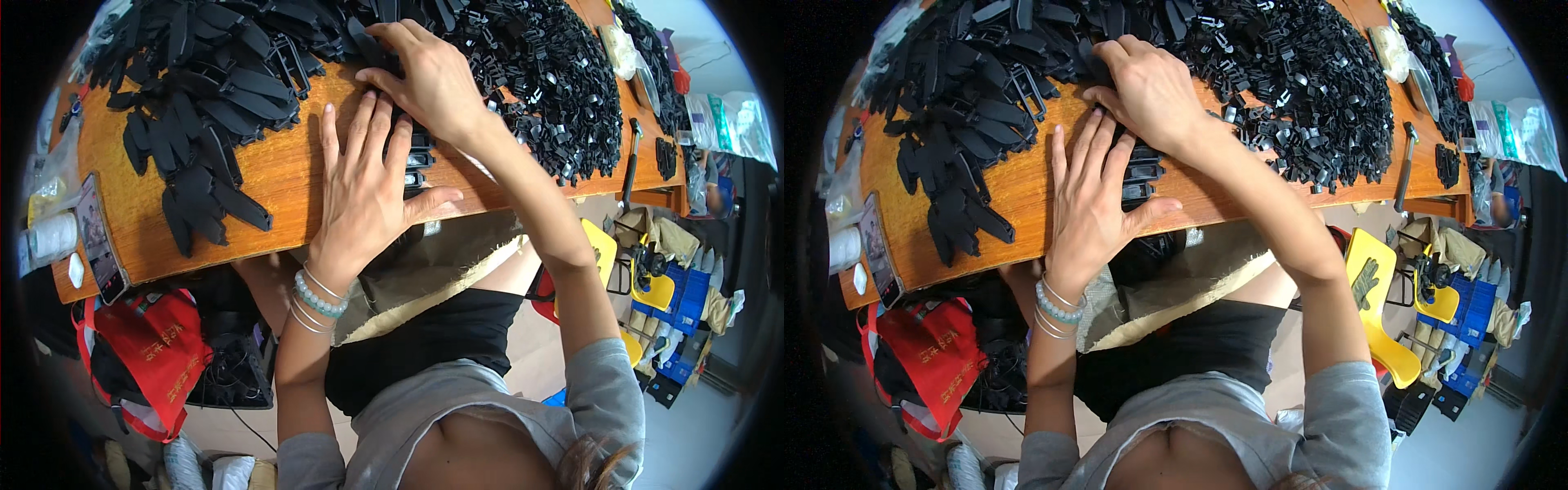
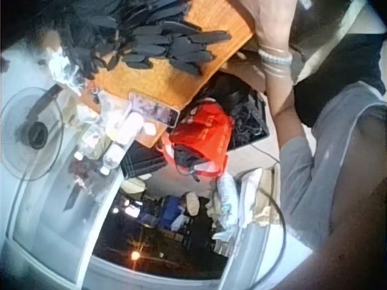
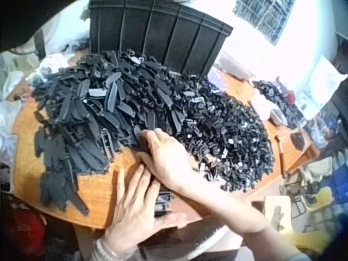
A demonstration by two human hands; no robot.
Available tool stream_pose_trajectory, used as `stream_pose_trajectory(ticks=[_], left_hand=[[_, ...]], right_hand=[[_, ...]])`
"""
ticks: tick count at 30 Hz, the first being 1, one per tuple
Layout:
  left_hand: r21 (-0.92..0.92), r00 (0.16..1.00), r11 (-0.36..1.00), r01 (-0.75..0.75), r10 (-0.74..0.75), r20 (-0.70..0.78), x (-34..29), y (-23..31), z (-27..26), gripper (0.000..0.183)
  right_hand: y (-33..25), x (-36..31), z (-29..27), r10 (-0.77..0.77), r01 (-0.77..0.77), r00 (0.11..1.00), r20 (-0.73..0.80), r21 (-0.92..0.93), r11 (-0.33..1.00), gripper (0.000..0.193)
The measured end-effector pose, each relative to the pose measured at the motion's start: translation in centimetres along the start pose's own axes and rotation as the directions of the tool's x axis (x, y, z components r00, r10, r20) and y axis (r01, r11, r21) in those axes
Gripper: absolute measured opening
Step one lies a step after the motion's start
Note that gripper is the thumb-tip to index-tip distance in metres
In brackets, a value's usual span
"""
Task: The person assembles plastic components by fitting small clips into frames by hand, pressing parts with pliers, and tapping the assembled pieces with a mallet.
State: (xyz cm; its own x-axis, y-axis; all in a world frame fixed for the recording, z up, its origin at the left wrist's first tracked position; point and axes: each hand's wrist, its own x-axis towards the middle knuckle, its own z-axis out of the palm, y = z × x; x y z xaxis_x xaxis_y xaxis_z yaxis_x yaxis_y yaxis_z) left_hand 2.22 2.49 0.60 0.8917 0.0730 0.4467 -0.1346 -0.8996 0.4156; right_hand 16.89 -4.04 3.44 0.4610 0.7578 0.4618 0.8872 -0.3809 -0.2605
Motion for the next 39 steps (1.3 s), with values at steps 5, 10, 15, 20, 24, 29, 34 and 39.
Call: stream_pose_trajectory(ticks=[5, 10, 15, 20, 24, 29, 34, 39], left_hand=[[0.022, 1.000, 1.000, 0.007, -0.007, -0.007, -0.1, 0.3, 0.0, 0.085], [0.110, 0.997, 0.993, -0.035, 0.042, -0.059, -0.1, 0.1, 0.3, 0.087], [0.048, 0.965, 0.998, -0.033, 0.045, -0.257, -0.5, 0.4, -0.5, 0.068], [-0.703, 0.858, 0.706, 0.089, -0.413, -0.306, -1.8, 5.0, -2.6, 0.035], [-0.935, 0.815, 0.308, 0.177, -0.579, -0.036, -3.0, 7.4, -2.6, 0.036], [-0.902, 0.855, 0.050, 0.429, -0.344, 0.388, -4.7, 6.9, -4.0, 0.031], [-0.667, 0.962, 0.710, 0.227, -0.269, 0.041, -5.0, 7.0, -3.4, 0.029], [-0.811, 0.957, 0.524, 0.261, -0.249, 0.147, -5.4, 6.3, -2.3, 0.025]], right_hand=[[0.2, -0.2, 1.4, 0.140, -0.133, 0.977, -0.160, 0.055, 0.990, 0.036], [0.6, -0.8, 0.1, 0.369, -0.315, 0.913, -0.176, 0.274, 0.909, 0.025], [0.9, -2.1, -1.5, 0.671, -0.289, 0.738, -0.071, 0.865, 0.409, 0.020], [-7.0, -7.0, -5.5, 0.704, -0.372, 0.708, 0.053, 0.876, 0.308, 0.017], [-9.5, -11.7, -5.1, 0.482, -0.213, 0.868, -0.122, 0.785, 0.582, 0.016], [-8.5, -12.1, -5.6, 0.592, -0.144, 0.805, 0.037, 0.980, 0.134, 0.054], [-7.7, -10.9, -5.0, 0.342, -0.041, 0.935, 0.096, 0.986, -0.163, 0.075], [-8.5, -10.7, -5.5, 0.504, -0.022, 0.845, 0.179, 0.953, -0.301, 0.076]])
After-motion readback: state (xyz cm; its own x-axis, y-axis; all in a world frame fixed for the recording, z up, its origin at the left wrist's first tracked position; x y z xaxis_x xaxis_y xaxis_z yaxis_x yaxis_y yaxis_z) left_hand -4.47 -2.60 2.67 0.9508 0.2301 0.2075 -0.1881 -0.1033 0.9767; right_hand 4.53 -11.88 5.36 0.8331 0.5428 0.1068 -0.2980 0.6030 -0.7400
